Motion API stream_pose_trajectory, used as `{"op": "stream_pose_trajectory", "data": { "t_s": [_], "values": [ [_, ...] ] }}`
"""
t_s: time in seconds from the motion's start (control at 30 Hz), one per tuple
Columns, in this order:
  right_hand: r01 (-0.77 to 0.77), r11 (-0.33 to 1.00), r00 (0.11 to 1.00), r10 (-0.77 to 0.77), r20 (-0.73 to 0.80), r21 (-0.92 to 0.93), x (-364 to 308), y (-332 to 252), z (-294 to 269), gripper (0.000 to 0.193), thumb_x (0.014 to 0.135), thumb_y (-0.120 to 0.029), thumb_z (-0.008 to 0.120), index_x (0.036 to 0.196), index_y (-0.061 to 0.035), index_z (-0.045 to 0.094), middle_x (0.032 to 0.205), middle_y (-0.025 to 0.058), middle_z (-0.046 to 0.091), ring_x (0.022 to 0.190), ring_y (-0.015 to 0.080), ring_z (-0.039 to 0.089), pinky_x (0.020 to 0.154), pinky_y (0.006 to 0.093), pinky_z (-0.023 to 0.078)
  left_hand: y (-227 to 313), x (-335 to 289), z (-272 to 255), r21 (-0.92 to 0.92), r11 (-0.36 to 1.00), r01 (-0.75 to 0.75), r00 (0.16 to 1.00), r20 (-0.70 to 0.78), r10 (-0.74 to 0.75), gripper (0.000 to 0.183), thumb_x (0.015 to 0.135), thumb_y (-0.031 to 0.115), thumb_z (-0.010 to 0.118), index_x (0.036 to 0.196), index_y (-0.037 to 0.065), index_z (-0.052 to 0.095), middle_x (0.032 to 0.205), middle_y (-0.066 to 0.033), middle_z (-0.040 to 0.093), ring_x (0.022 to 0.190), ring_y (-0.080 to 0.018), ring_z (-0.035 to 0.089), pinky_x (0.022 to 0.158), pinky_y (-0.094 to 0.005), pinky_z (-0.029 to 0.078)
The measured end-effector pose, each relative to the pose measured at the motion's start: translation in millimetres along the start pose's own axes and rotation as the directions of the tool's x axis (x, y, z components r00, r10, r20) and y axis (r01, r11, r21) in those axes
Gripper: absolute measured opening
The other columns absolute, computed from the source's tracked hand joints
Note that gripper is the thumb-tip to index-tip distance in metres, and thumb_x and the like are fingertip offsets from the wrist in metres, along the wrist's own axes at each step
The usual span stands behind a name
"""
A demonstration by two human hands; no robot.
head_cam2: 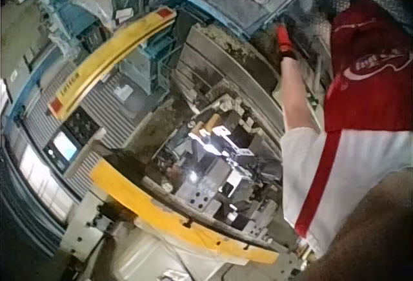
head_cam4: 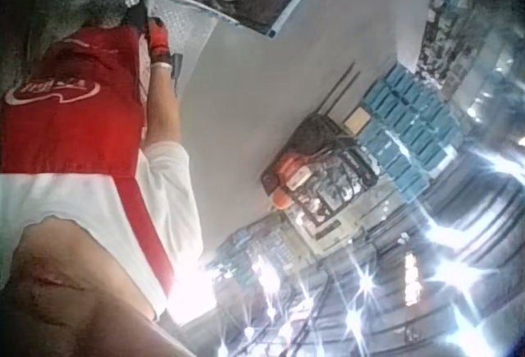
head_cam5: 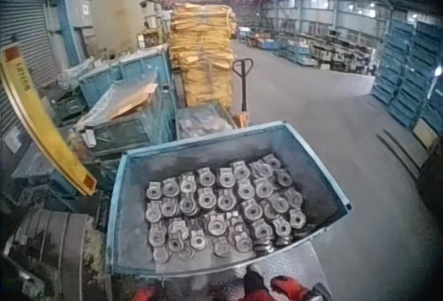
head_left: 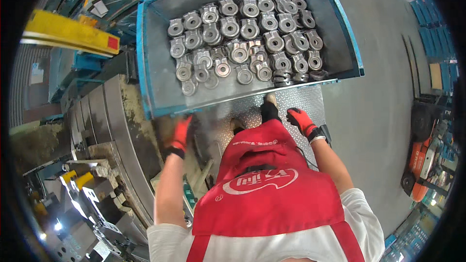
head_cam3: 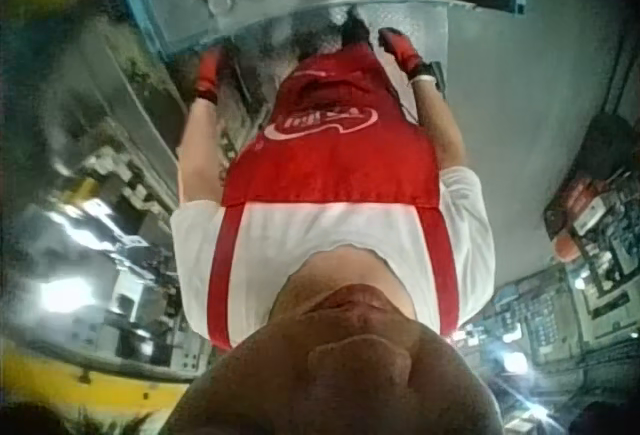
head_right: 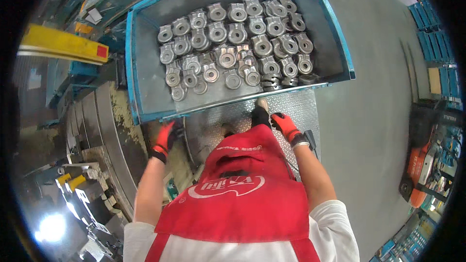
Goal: Operating a metal stamping press by loading blanks, triggering the press with dual safety buttons, and unloading formed parts into a bin.
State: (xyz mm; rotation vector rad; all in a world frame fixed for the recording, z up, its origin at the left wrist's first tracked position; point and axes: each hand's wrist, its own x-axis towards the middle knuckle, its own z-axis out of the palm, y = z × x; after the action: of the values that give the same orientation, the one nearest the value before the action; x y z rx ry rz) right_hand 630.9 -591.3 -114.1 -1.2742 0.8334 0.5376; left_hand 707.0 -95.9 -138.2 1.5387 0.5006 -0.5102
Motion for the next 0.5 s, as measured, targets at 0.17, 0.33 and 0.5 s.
{"op": "stream_pose_trajectory", "data": {
  "t_s": [0.17,0.33,0.5],
  "values": [
    [0.056,0.990,0.997,-0.049,-0.054,0.127,49,-42,-50,0.031,0.080,-0.028,0.060,0.098,-0.0031,0.057,0.081,0.0029,0.059,0.069,0.0117,0.054,0.059,0.0246,0.043,169,47,112,0.513,0.853,-0.099,0.993,0.104,0.052,0.045,0.081,0.035,0.059,0.109,0.000,0.053,0.079,-0.0029,0.058,0.067,-0.0111,0.053,0.058,-0.0248,0.043],
    [0.196,0.968,0.972,-0.213,-0.102,-0.158,146,-48,-89,0.040,0.078,-0.027,0.062,0.108,-0.0012,0.055,0.091,0.0061,0.062,0.083,0.0145,0.056,0.073,0.0271,0.044,185,135,206,0.534,0.845,-0.042,0.973,0.212,-0.086,0.039,0.081,0.031,0.060,0.109,0.005,0.054,0.083,-0.0014,0.057,0.070,-0.0107,0.053,0.058,-0.0258,0.044],
    [0.038,0.925,0.990,-0.086,-0.112,-0.377,196,-59,-80,0.067,0.076,-0.030,0.063,0.128,0.0006,0.036,0.100,0.0144,0.061,0.096,0.0199,0.056,0.085,0.0293,0.042,63,195,336,0.316,0.896,0.312,0.841,0.346,-0.415,0.035,0.084,0.033,0.056,0.105,0.006,0.056,0.087,-0.0018,0.057,0.073,-0.0118,0.056,0.057,-0.0268,0.046]
  ]
}}
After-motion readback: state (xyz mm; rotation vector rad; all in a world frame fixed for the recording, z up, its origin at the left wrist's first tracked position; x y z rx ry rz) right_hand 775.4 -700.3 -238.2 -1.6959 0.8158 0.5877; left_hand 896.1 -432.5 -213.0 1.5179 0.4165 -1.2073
